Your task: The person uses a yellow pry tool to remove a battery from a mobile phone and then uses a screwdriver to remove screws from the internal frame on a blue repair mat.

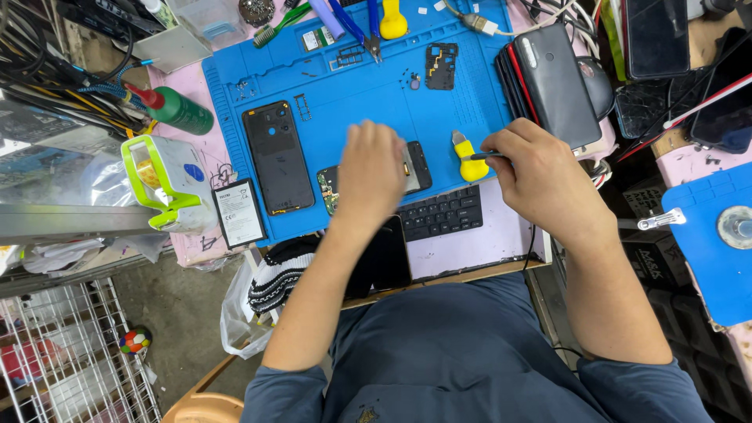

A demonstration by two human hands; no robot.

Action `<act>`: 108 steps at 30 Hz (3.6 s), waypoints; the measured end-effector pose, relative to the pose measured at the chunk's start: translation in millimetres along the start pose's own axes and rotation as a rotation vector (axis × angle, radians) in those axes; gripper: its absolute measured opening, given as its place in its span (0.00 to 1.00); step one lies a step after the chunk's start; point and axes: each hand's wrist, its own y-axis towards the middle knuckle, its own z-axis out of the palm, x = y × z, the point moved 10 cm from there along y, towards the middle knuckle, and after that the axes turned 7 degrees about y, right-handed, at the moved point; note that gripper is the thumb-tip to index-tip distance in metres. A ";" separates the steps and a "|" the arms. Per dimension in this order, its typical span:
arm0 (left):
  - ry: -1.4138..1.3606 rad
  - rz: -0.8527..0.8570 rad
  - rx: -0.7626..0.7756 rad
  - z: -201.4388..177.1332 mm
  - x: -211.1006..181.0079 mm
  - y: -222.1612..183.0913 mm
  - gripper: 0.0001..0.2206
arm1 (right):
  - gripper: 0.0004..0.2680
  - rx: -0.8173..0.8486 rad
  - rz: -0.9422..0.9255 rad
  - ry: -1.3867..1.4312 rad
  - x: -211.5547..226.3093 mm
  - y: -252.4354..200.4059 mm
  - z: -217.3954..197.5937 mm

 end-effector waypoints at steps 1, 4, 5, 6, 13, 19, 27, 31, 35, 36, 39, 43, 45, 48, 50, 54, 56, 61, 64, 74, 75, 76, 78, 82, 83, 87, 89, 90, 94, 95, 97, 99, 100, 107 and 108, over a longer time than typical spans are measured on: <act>0.023 -0.010 -0.029 -4.9 13.8 8.0 0.06 | 0.06 -0.006 0.001 -0.019 -0.6 -1.5 -0.3; -0.054 -0.122 -0.032 -10.2 60.9 33.0 0.09 | 0.07 -0.020 0.009 -0.063 -3.1 -2.2 -3.2; -0.050 -0.117 -0.033 -10.4 71.3 43.6 0.08 | 0.06 -0.020 0.024 -0.068 -4.9 -1.7 -4.1; -0.046 -0.114 -0.036 -9.7 81.0 53.7 0.08 | 0.06 -0.017 0.037 -0.072 -6.2 -1.1 -4.3; -0.026 -0.119 -0.019 7.5 102.7 79.5 0.04 | 0.05 -0.007 0.016 0.030 -1.2 -1.2 -3.4; -0.237 -0.268 -0.033 -11.8 125.7 70.5 0.05 | 0.04 -0.008 -0.102 0.143 8.4 7.2 -0.5; -0.327 0.057 0.146 -18.2 24.8 14.5 0.13 | 0.04 0.164 -0.051 0.161 11.1 28.4 18.6; -0.382 0.120 0.188 -15.2 -8.3 -1.8 0.18 | 0.04 0.190 -0.107 0.079 20.9 35.2 26.5; -0.386 0.106 0.189 -10.0 -10.7 -7.7 0.19 | 0.04 0.219 -0.090 0.057 23.6 38.1 31.3; -0.384 0.102 0.198 -7.9 -9.9 -7.7 0.19 | 0.04 0.221 -0.106 0.042 25.7 39.4 31.5; -0.404 0.085 0.202 -3.2 -7.8 -9.0 0.18 | 0.04 0.240 -0.075 0.048 23.6 41.2 36.0; -0.397 0.087 0.207 -1.0 -6.4 -10.7 0.18 | 0.03 0.237 -0.109 0.025 28.5 40.5 35.9; -0.395 0.094 0.204 -1.2 -7.0 -10.8 0.17 | 0.03 0.240 -0.113 0.006 30.0 40.7 35.7; -0.406 0.101 0.185 -2.4 -6.8 -10.5 0.17 | 0.04 0.244 -0.107 -0.005 31.4 41.4 37.0; -0.418 0.092 0.192 -1.6 -6.2 -10.8 0.16 | 0.04 0.252 -0.111 -0.032 33.1 42.1 37.7; -0.416 0.101 0.182 -3.8 -6.6 -10.5 0.13 | 0.04 0.290 -0.147 -0.104 41.9 41.4 44.5; -0.420 0.093 0.176 -5.8 -5.4 -9.7 0.11 | 0.04 0.323 -0.219 -0.177 51.6 40.7 52.2; -0.620 0.085 0.222 -1.4 -12.8 -7.0 0.08 | 0.05 0.367 -0.104 -0.326 50.5 48.6 63.9; -0.805 -0.017 0.331 17.9 -16.5 -6.3 0.07 | 0.06 0.460 0.011 -0.388 38.9 53.3 67.7; -0.478 -0.149 0.073 32.2 -2.1 0.0 0.07 | 0.09 0.329 -0.166 -0.122 67.2 51.0 54.7; -0.456 -0.160 0.073 37.2 -2.5 1.0 0.07 | 0.09 0.333 -0.126 -0.113 65.7 51.6 55.8; -0.481 -0.130 0.028 35.7 -5.1 2.3 0.06 | 0.07 0.379 -0.043 -0.204 58.1 50.4 61.7; -0.535 -0.065 -0.058 29.4 -11.5 4.9 0.05 | 0.07 0.466 0.128 -0.388 38.1 44.7 68.8; -0.615 0.022 0.095 18.9 -23.7 3.9 0.08 | 0.08 0.362 -0.075 -0.227 49.0 47.6 57.2; -0.629 0.048 0.127 11.3 -25.4 1.6 0.09 | 0.11 0.303 -0.167 -0.187 56.4 46.6 49.9; -0.599 0.020 0.166 -14.6 -17.3 -12.2 0.16 | 0.13 0.243 -0.312 -0.137 70.9 45.6 44.6; -0.495 -0.003 0.080 -30.3 -9.1 -23.9 0.16 | 0.10 0.266 -0.208 -0.147 64.6 46.7 46.8; -0.444 -0.015 0.039 -35.1 -4.7 -29.4 0.15 | 0.10 0.279 -0.153 -0.150 61.1 46.7 48.6; -0.117 0.026 0.015 -32.5 1.2 -44.3 0.13 | 0.06 0.415 0.013 -0.318 41.8 49.1 60.3; -0.084 0.035 -0.008 -33.5 1.9 -46.2 0.13 | 0.08 0.380 -0.063 -0.279 50.8 50.4 57.0; -0.032 0.048 -0.035 -33.7 3.5 -47.7 0.13 | 0.13 0.313 -0.234 -0.225 68.7 51.1 51.0; 0.001 0.060 -0.036 -30.4 3.0 -48.3 0.13 | 0.18 0.250 -0.415 -0.194 84.8 45.5 44.9; 0.001 0.061 -0.036 -29.6 3.3 -47.8 0.13 | 0.16 0.259 -0.368 -0.202 79.9 47.0 45.2; 0.013 0.066 -0.046 -29.2 3.3 -48.2 0.13 | 0.06 0.375 -0.159 -0.320 55.5 48.7 54.6; 0.012 0.069 -0.049 -29.6 2.9 -48.4 0.13 | 0.07 0.312 -0.262 -0.243 67.6 47.5 48.7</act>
